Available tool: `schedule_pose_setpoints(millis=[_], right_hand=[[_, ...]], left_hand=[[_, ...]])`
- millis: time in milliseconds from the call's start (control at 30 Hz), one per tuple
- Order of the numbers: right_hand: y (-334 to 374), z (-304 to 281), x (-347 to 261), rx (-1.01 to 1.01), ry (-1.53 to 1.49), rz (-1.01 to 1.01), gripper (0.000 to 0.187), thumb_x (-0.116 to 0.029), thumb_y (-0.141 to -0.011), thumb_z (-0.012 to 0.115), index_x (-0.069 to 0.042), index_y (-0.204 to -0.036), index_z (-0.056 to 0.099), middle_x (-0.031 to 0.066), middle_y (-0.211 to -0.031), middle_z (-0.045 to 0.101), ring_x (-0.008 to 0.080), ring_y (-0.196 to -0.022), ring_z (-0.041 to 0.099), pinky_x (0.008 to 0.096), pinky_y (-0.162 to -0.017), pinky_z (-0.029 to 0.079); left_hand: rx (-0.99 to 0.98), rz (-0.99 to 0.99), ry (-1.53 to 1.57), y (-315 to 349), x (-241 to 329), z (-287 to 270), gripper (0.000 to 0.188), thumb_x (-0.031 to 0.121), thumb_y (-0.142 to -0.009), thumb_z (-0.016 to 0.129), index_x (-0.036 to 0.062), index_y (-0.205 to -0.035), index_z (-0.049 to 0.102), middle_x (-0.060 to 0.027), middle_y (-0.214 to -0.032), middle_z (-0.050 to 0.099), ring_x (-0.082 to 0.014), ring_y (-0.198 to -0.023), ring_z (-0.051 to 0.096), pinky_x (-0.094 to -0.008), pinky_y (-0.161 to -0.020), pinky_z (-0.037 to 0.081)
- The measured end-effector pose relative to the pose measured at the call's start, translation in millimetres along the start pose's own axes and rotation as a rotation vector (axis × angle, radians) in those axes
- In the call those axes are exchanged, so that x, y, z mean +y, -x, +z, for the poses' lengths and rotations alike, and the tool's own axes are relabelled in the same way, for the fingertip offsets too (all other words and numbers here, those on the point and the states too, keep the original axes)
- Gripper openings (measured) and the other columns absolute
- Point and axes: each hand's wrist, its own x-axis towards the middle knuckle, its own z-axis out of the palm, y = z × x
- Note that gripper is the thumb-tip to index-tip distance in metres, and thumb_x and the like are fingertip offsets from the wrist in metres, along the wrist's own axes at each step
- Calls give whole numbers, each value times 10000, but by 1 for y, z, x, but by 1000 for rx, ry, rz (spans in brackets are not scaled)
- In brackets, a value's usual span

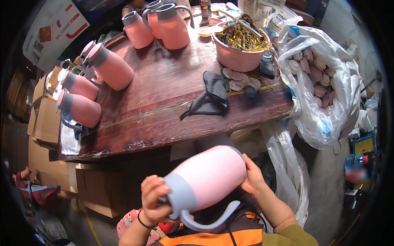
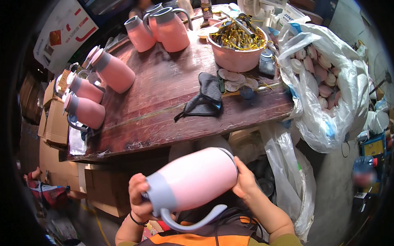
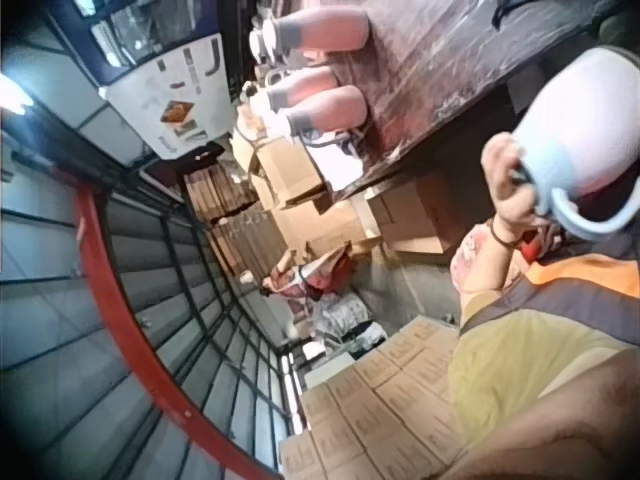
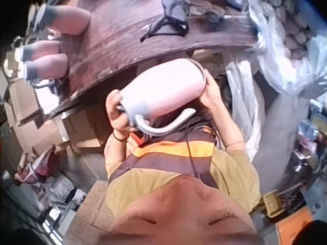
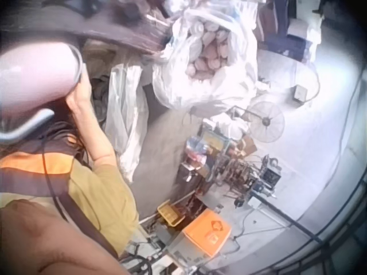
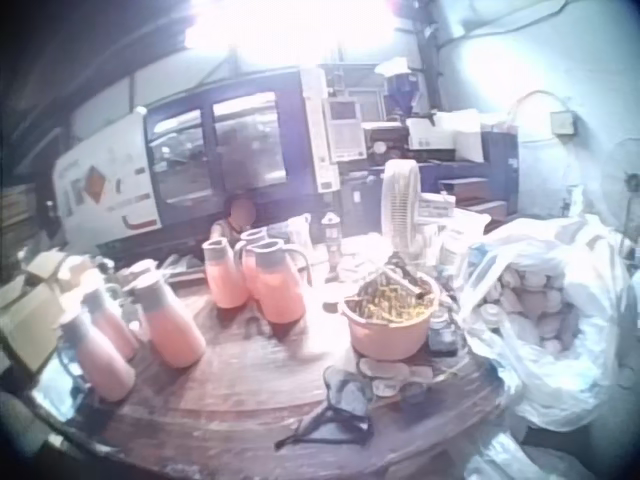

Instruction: The person assembles pink kettles by attaching lids and securing them with rubber bands. They repeatedly pick up a kettle, place a lid on top, and wrap a rubber band around the lid and handle to hold it in place, then set the finished unit on the table.

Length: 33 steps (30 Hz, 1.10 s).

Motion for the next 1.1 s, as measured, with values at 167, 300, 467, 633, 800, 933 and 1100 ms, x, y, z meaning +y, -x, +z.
schedule_pose_setpoints(millis=[167,300,467,633,800,933,1100], right_hand=[[25,12,-13,-32,244,-610,412,-320,-1021,413,10,-1243,521,112,-1178,613,219,-1073,593,346,-952,446],[41,15,7,-79,1210,-1176,536,-407,-1000,441,58,-1251,530,168,-1162,545,236,-1005,546,333,-892,426],[43,9,24,-195,1227,-1392,527,-444,-972,487,32,-1161,611,161,-1075,543,283,-966,534,366,-861,438],[41,5,28,-216,1125,-1335,485,-403,-943,490,35,-1098,632,156,-1027,560,266,-936,531,340,-827,429],[10,3,35,141,487,-598,452,-387,-968,389,5,-1061,595,88,-987,599,201,-897,555,300,-817,419],[11,10,28,94,619,-777,431,-364,-968,332,-12,-959,580,56,-953,597,180,-876,555,287,-813,416],[38,21,6,23,939,-1144,497,-347,-937,389,74,-1107,591,152,-1047,590,252,-984,528,338,-886,394]], left_hand=[[361,-913,314,18,-3,24,717,582,-807,676,-73,-1094,629,-163,-1389,433,-218,-1155,517,-330,-988,393],[535,-1185,941,60,-10,47,781,538,-853,653,-68,-1306,459,-120,-1283,544,-208,-1153,538,-341,-992,426],[680,-1449,1166,64,-4,64,553,425,-928,601,-25,-1239,518,-106,-1169,611,-226,-1065,596,-373,-943,475],[615,-1427,1053,73,-1,60,556,445,-956,535,-2,-1284,504,-116,-1172,627,-245,-1090,600,-390,-968,469],[218,-513,176,24,-5,14,578,517,-852,641,-61,-843,664,-218,-1393,422,-296,-1258,436,-398,-1020,365],[274,-789,750,20,-11,14,680,623,-859,554,-4,-1115,613,-172,-1455,386,-275,-1275,442,-414,-1063,331],[-73,-1192,534,39,-7,21,616,112,-765,660,-24,-1326,443,-114,-1318,486,-232,-1195,506,-338,-990,408]])
